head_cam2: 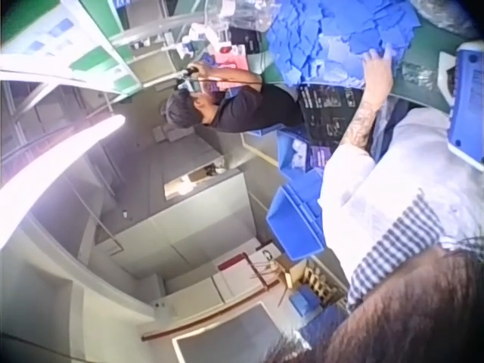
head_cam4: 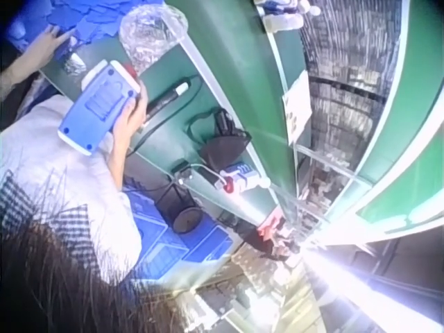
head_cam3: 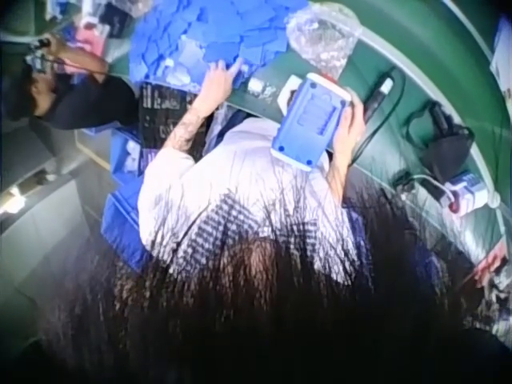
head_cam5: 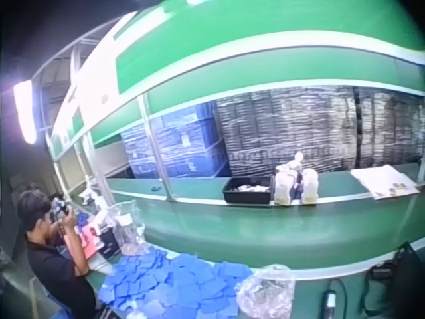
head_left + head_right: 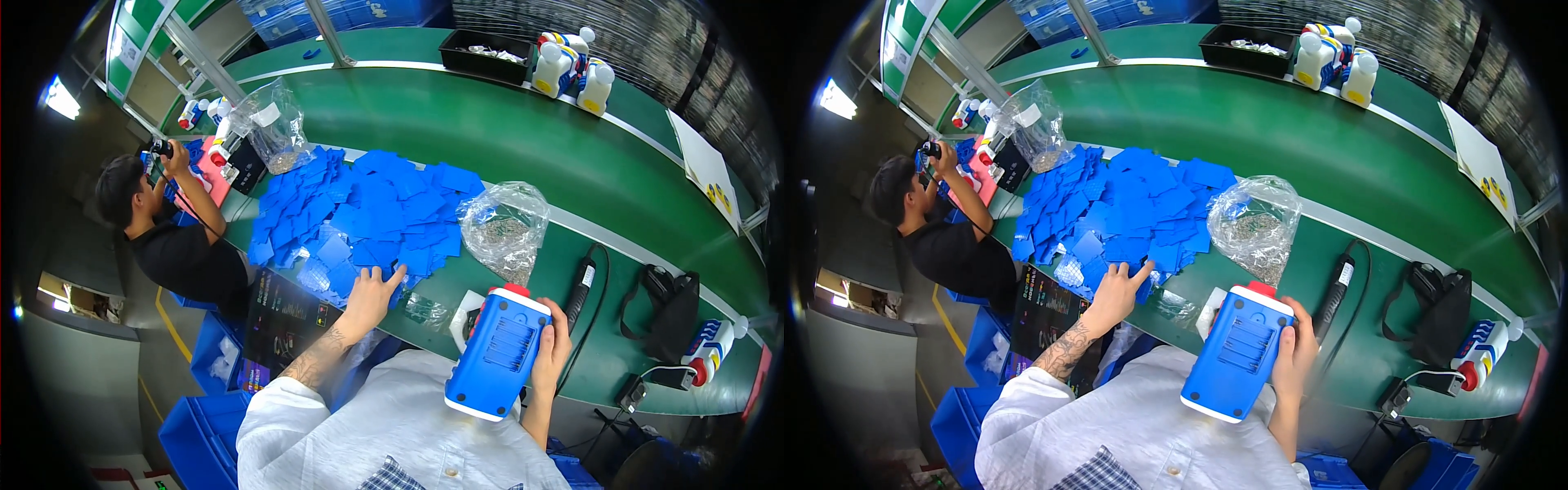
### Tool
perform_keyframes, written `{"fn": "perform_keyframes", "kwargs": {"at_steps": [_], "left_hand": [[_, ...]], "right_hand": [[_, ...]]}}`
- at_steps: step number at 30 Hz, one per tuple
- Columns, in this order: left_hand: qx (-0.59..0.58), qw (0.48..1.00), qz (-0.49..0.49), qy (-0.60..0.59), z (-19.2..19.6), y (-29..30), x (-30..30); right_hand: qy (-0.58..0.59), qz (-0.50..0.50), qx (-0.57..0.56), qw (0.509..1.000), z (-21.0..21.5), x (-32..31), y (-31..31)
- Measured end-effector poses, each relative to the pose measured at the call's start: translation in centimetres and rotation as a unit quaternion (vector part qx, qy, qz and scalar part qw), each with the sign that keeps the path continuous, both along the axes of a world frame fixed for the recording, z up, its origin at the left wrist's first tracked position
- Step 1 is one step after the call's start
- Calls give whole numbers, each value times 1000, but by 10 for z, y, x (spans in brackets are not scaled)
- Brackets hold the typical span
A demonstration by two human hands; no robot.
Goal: Assembling plastic toy units on a factory production line by attaching components and using tools like an electric screwdriver and a heat gun.
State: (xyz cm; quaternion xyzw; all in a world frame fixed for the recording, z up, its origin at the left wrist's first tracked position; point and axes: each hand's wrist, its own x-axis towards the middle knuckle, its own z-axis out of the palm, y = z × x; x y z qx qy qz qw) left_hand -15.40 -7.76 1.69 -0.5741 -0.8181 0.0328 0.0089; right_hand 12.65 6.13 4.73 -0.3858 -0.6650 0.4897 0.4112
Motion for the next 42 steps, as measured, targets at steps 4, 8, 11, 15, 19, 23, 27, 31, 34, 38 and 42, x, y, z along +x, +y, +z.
{"fn": "perform_keyframes", "kwargs": {"at_steps": [4, 8, 11, 15, 19, 23, 27, 31, 34, 38, 42], "left_hand": [[76, 993, 50, -73, -1, 6, -13], [266, 958, 47, -93, 20, 18, -11], [314, 877, 114, -345, 55, 36, 12], [321, 635, 29, -702, 98, 70, 62], [211, 626, -122, -741, 96, 76, 104], [133, 762, -181, -607, 94, 64, 122], [262, 786, -250, -500, 88, 67, 126], [250, 795, -180, -523, 86, 67, 119], [266, 810, -176, -492, 87, 67, 117], [254, 834, -176, -457, 88, 68, 106], [232, 823, -163, -492, 83, 68, 102]], "right_hand": [[5, -10, 11, 1000, 1, -1, -5], [-1, -12, 17, 1000, -3, 1, 0], [-12, 16, -2, 1000, -5, 0, 3], [-23, 9, 8, 1000, -2, 0, 4], [-12, 7, -2, 1000, -3, 2, 2], [15, 8, 14, 1000, -8, 1, 2], [12, 9, 35, 999, -6, 1, 2], [2, 5, 36, 999, -7, -1, 3], [-8, 3, 47, 999, -5, -4, 3], [-6, 3, 42, 999, -5, -3, 2], [-1, 1, 40, 999, -7, -3, 2]]}}
